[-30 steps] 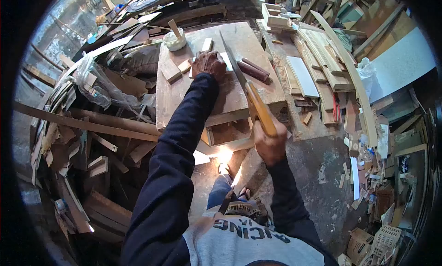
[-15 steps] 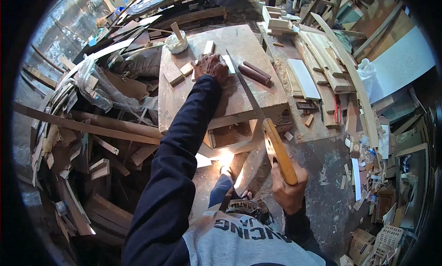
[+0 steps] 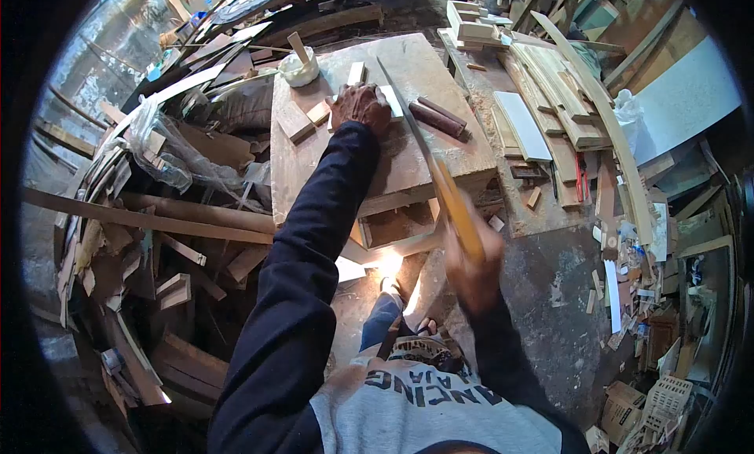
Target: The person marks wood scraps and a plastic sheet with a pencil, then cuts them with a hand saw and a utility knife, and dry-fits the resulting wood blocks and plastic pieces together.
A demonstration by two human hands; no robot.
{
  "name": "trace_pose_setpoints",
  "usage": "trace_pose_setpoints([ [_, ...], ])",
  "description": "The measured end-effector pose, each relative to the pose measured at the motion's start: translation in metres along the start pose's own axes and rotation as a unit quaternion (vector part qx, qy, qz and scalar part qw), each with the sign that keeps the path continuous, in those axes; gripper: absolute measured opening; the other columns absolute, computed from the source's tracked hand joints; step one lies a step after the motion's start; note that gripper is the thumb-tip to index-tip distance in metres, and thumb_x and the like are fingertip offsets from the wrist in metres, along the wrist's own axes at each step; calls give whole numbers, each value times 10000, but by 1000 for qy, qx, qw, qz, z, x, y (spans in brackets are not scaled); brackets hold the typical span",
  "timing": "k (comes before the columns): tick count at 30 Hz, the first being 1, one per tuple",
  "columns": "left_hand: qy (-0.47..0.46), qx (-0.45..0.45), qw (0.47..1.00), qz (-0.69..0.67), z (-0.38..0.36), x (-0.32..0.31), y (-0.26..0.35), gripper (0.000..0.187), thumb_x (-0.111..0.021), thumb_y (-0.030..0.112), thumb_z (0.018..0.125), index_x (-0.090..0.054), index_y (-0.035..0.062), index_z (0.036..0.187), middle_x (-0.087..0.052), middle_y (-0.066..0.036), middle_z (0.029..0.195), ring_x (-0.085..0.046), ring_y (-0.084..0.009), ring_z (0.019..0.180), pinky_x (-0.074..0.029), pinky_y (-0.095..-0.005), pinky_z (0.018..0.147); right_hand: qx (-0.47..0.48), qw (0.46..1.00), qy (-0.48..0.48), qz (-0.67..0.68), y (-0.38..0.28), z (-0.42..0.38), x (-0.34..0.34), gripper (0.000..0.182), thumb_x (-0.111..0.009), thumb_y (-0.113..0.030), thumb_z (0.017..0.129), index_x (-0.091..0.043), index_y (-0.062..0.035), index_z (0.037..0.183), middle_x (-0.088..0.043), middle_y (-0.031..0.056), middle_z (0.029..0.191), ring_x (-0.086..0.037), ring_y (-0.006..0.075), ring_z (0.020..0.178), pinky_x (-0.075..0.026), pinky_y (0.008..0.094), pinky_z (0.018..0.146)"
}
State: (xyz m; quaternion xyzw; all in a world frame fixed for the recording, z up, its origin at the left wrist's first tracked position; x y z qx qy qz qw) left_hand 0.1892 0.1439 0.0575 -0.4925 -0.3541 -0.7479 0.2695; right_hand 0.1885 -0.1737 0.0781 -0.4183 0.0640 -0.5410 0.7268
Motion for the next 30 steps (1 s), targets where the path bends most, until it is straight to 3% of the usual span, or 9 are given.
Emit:
trace_pose_setpoints([
  [2,-4,14,1000,11,0,3,-2,348,-489,287,852,-703,151,1091,-647,-96,1205,-552,-288,1194,-355,-553,1043,-242,966,-96,10,40,31,-38,230,-620,-22,828,-625,62,1042,-653,190,854,-665,244,753,-499,345,672],
  [6,-4,28,999,23,4,4,2,344,-469,289,874,-701,152,1087,-651,-101,1198,-564,-297,1174,-377,-535,1028,-110,991,-64,50,-4,0,13,464,-566,14,834,-542,48,1297,-671,235,943,-698,251,808,-535,354,708],
  [12,22,-24,999,35,0,6,6,360,-413,307,933,-705,134,1055,-665,-126,1165,-602,-325,1115,-447,-467,971,-94,993,-65,8,-10,-2,11,470,-558,12,828,-532,73,1293,-640,273,895,-686,345,791,-524,385,682],
  [14,5,-4,1000,27,5,-2,-2,356,-453,300,884,-704,135,1075,-655,-116,1188,-560,-304,1178,-385,-534,1022,-148,984,-91,-26,24,37,-38,444,-566,-6,809,-555,74,1245,-608,270,804,-647,389,728,-509,401,651],
  [17,-13,13,1000,7,14,-17,-2,360,-469,300,866,-706,138,1082,-649,-111,1201,-537,-293,1213,-359,-569,1038,-184,976,-90,67,27,29,-27,436,-549,0,807,-551,92,1234,-624,275,829,-680,352,759,-514,393,685],
  [21,-12,15,1000,2,13,-7,-3,362,-451,306,883,-706,138,1076,-654,-116,1188,-549,-305,1196,-366,-562,1025,-216,969,-76,95,-25,-34,45,349,-574,22,860,-617,44,1206,-656,229,1136,-657,223,1054,-489,310,905],
  [26,22,-26,999,26,3,4,4,358,-425,302,926,-714,120,1032,-673,-134,1144,-610,-335,1097,-465,-467,954,-134,989,-68,8,15,22,-25,194,-596,-17,825,-625,60,1000,-634,223,805,-635,273,698,-502,357,658],
  [27,28,-16,999,34,5,5,0,357,-427,298,922,-715,113,1022,-679,-139,1123,-621,-339,1073,-475,-466,939,-140,988,-67,22,26,44,-43,406,-605,-68,787,-587,67,1170,-615,284,760,-638,445,729,-511,436,616],
  [30,63,-31,998,-2,20,-11,-4,349,-443,278,900,-721,84,983,-698,-158,1043,-659,-358,981,-515,-464,867,-160,985,-61,31,29,34,-28,382,-581,-37,804,-580,73,1170,-610,265,770,-668,392,738,-513,407,640],
])
Point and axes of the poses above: each hand's wrist, its own z-axis towards the middle knuckle, its own x-axis out of the back of the hand, y = z × x, the point moved 10 cm from there along z, towards the middle knuckle
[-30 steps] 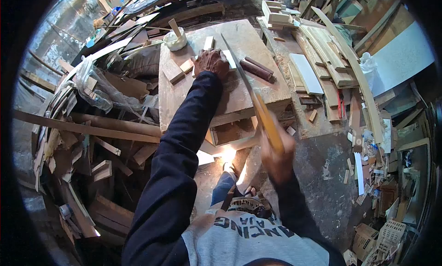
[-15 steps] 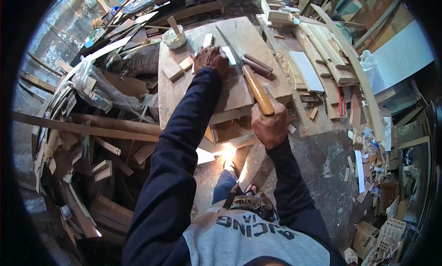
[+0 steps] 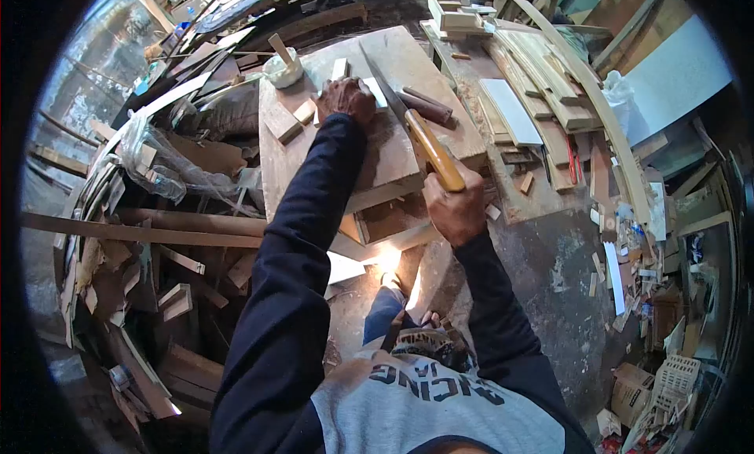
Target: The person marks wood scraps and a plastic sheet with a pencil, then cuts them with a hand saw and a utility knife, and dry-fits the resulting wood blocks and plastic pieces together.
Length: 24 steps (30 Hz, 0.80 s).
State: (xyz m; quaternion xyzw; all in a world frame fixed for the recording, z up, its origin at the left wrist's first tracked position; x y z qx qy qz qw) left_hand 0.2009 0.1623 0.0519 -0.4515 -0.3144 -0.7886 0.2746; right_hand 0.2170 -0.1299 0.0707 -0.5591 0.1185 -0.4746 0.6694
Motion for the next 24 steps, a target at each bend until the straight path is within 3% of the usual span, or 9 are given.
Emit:
trace_pose_setpoints([
  [2,8,15,1000,20,1,5,-6,344,-452,278,895,-720,85,990,-695,-161,1055,-658,-349,994,-512,-468,872,3,999,-25,35,-11,-32,16,419,-545,2,830,-548,63,1245,-650,246,884,-693,335,788,-529,384,702],
  [6,-19,25,999,8,-5,17,4,367,-441,314,919,-718,90,1008,-684,-181,1083,-646,-365,1024,-489,-473,913,47,999,-15,22,-40,-81,60,460,-527,29,843,-530,34,1303,-677,227,1013,-703,318,830,-541,361,741],
  [9,-1,-2,1000,6,-10,13,6,369,-443,322,919,-720,96,1015,-684,-181,1088,-646,-362,1029,-483,-470,922,49,999,19,-13,-29,-43,24,439,-538,-15,814,-571,14,1250,-653,236,826,-676,394,742,-533,380,658],
  [11,-9,11,1000,18,-7,15,1,368,-446,325,912,-718,104,1026,-677,-153,1120,-625,-339,1072,-467,-465,943,62,998,21,-6,-8,10,-17,425,-574,-63,769,-594,0,1188,-551,241,622,-597,455,636,-488,416,552],
  [13,-63,61,995,38,-6,8,2,370,-446,328,902,-713,115,1045,-662,-97,1184,-581,-298,1162,-436,-456,987,10,999,1,-47,1,9,-11,375,-565,-46,798,-603,6,1168,-589,232,674,-642,419,649,-489,414,573],
  [14,-82,49,995,9,-3,-1,-1,366,-457,329,887,-713,125,1050,-657,-92,1192,-570,-298,1177,-415,-459,1007,13,1000,4,1,1,-11,0,380,-558,-32,810,-600,6,1186,-613,225,716,-661,386,665,-498,405,592],
  [18,-55,42,997,24,1,0,-2,368,-442,315,899,-709,116,1055,-663,-116,1172,-581,-314,1157,-420,-467,1004,78,996,34,12,-36,-77,57,442,-555,-2,830,-563,13,1271,-664,222,835,-690,294,712,-519,389,646],
  [21,-63,28,997,34,-7,7,7,379,-407,310,935,-693,105,1079,-656,-158,1172,-596,-332,1130,-446,-467,985,55,998,20,6,-31,-69,48,459,-585,-25,804,-571,16,1262,-655,239,832,-674,358,697,-524,407,648],
  [24,-60,29,997,28,-11,11,3,380,-407,315,937,-690,108,1085,-648,-156,1190,-583,-329,1150,-436,-463,999,39,999,26,27,-6,12,-9,403,-610,-43,772,-620,11,1171,-621,254,792,-632,429,683,-514,423,622],
])
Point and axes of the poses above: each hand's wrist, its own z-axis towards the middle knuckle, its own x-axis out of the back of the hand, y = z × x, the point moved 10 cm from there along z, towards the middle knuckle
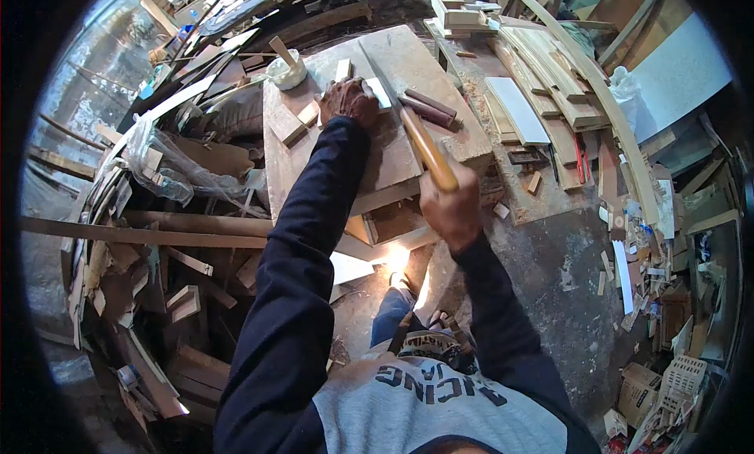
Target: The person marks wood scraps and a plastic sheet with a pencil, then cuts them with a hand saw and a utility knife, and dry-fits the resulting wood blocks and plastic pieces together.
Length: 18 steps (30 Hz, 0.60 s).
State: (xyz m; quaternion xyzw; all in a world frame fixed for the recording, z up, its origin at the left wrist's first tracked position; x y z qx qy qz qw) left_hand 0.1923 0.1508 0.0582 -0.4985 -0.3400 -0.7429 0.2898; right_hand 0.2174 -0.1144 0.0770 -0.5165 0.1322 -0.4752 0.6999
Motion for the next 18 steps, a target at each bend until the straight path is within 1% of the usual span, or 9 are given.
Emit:
trace_pose_setpoints([
  [3,-10,6,1000,-14,10,-10,-2,372,-419,314,926,-717,125,1044,-670,-145,1147,-607,-339,1104,-446,-473,978,-67,996,-45,-24,9,-8,7,364,-609,-46,774,-619,29,1130,-597,264,765,-627,428,691,-505,424,612],
  [4,-1,1,1000,-6,13,-10,-3,367,-427,315,921,-723,130,1032,-675,-145,1134,-612,-342,1094,-448,-479,972,-6,999,-38,-28,5,-30,19,370,-586,-37,793,-599,39,1155,-589,265,756,-637,415,705,-502,434,623],
  [6,2,-10,1000,6,11,-13,-2,360,-434,315,916,-726,132,1022,-676,-145,1129,-614,-346,1087,-450,-486,964,55,998,-21,-38,-46,-67,62,429,-531,12,835,-549,21,1264,-661,248,882,-684,359,776,-537,385,723],
  [8,8,-12,1000,7,12,-7,-1,357,-436,312,917,-720,128,1030,-670,-146,1143,-608,-349,1095,-452,-488,959,33,999,-21,-17,-52,-85,77,435,-522,21,834,-554,20,1268,-670,244,923,-689,359,800,-540,375,755],
  [11,12,-31,999,10,4,3,6,361,-425,308,923,-711,124,1046,-659,-149,1166,-599,-345,1108,-454,-490,956,-48,998,-46,-8,-27,-55,45,430,-549,-14,820,-576,31,1247,-654,255,866,-679,384,786,-536,396,708],
  [14,6,-7,1000,3,6,-10,-2,362,-426,309,923,-705,126,1062,-652,-157,1176,-596,-345,1113,-454,-487,966,-32,998,-38,-47,-3,3,-1,362,-588,-56,796,-607,51,1141,-605,259,754,-635,413,713,-511,408,632],
  [16,-14,-18,1000,-19,9,-7,0,363,-434,321,915,-709,135,1063,-665,-156,1157,-605,-348,1106,-455,-504,958,-52,997,-61,-25,-1,-10,12,279,-570,-23,813,-612,67,1074,-630,227,773,-637,307,702,-509,389,657],
  [17,23,18,998,-48,11,-11,-8,371,-450,314,887,-726,105,1020,-673,-131,1141,-602,-336,1108,-434,-484,983,-52,997,-58,-14,-12,-27,23,288,-565,-10,818,-611,71,1091,-646,224,829,-650,285,755,-512,378,700],
  [18,15,12,999,-32,14,-4,-7,372,-453,313,885,-723,103,1033,-668,-132,1152,-595,-334,1122,-432,-483,989,-52,997,-57,-2,-25,-42,35,297,-560,4,823,-609,74,1107,-662,221,885,-664,263,809,-516,367,744],
])
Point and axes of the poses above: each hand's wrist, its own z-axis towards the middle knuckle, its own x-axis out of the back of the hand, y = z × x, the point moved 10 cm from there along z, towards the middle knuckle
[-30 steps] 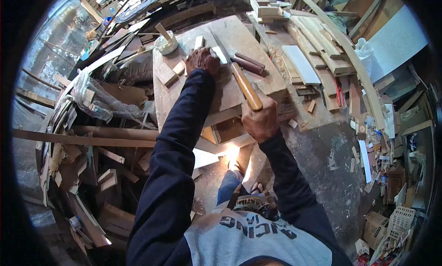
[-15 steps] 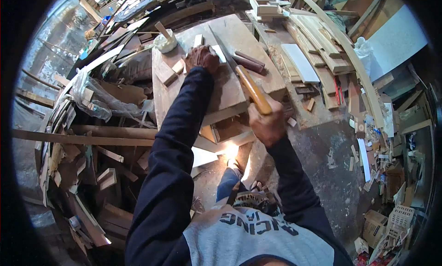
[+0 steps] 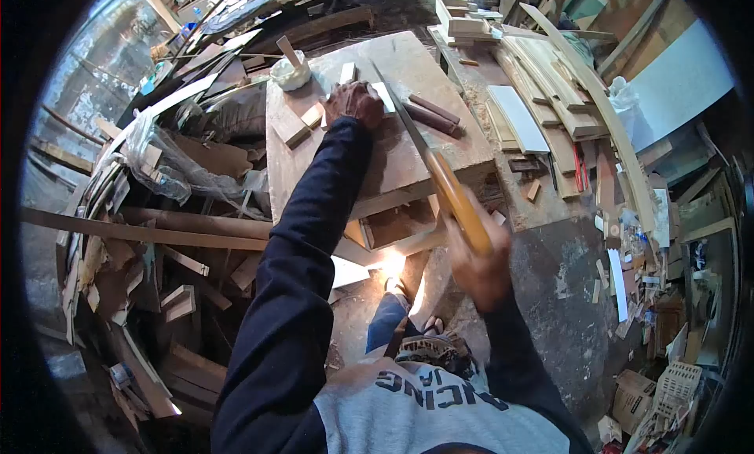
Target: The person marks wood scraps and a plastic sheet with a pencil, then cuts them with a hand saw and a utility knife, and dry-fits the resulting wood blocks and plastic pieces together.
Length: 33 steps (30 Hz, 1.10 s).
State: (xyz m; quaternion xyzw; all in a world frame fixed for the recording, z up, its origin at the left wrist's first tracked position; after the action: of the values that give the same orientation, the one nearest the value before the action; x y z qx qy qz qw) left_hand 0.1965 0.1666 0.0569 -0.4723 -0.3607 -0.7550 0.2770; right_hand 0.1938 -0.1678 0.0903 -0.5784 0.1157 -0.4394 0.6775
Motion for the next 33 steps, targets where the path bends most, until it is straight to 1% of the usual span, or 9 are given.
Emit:
trace_pose_setpoints([
  [1,-20,-9,1000,16,-4,-2,5,374,-455,311,884,-720,101,1046,-664,-132,1164,-587,-331,1136,-430,-481,996,-1,1000,24,6,-19,-26,19,359,-560,15,824,-603,73,1175,-681,232,987,-689,273,921,-525,354,820],
  [6,-24,-23,999,10,3,-17,-2,376,-495,323,862,-711,109,1084,-643,-132,1213,-555,-305,1191,-395,-535,1022,86,995,45,-25,-13,-21,9,489,-585,7,781,-536,104,1258,-642,273,859,-693,328,767,-531,362,687],
  [9,-37,-14,999,15,-4,-12,-3,385,-523,320,833,-700,126,1114,-635,-117,1235,-551,-296,1199,-368,-545,1041,-24,997,-17,-71,21,45,-28,418,-601,-55,781,-577,134,1153,-590,276,690,-666,350,658,-504,386,612],
  [13,-38,1,999,8,-2,-5,2,377,-528,307,822,-702,126,1104,-643,-112,1217,-551,-299,1197,-357,-526,1051,104,992,49,-45,-5,-12,2,416,-578,-31,828,-557,115,1216,-618,293,821,-679,314,682,-512,380,627],
  [17,-34,1,999,7,-2,-9,-3,366,-529,311,825,-706,133,1090,-647,-111,1205,-541,-294,1208,-356,-531,1051,61,997,42,25,-21,-53,25,444,-560,-7,824,-540,80,1259,-617,286,846,-662,370,689,-521,386,635],
  [21,17,-40,999,26,-15,12,13,361,-421,303,927,-710,114,1032,-659,-156,1153,-594,-347,1122,-454,-482,958,71,995,56,-39,12,19,-19,421,-574,-23,807,-568,79,1215,-589,281,748,-652,383,682,-513,401,619],
  [22,11,-35,999,26,-16,12,11,362,-421,303,927,-711,115,1034,-660,-154,1151,-596,-348,1117,-454,-482,957,3,999,38,-27,18,36,-27,393,-584,-30,807,-574,75,1185,-587,273,748,-642,401,681,-509,409,619],
  [29,24,-27,999,-2,-6,6,7,353,-470,303,878,-728,110,1020,-683,-132,1115,-612,-322,1101,-458,-457,954,72,996,46,-26,-14,-58,21,473,-580,-8,835,-544,23,1305,-662,256,873,-702,334,748,-528,368,642],
  [33,23,-54,998,6,-13,8,13,356,-451,298,903,-716,100,1033,-670,-147,1133,-611,-342,1087,-465,-463,952,39,997,52,-35,-1,-7,-12,440,-615,-47,810,-580,23,1243,-618,247,740,-681,343,679,-514,376,603],
])
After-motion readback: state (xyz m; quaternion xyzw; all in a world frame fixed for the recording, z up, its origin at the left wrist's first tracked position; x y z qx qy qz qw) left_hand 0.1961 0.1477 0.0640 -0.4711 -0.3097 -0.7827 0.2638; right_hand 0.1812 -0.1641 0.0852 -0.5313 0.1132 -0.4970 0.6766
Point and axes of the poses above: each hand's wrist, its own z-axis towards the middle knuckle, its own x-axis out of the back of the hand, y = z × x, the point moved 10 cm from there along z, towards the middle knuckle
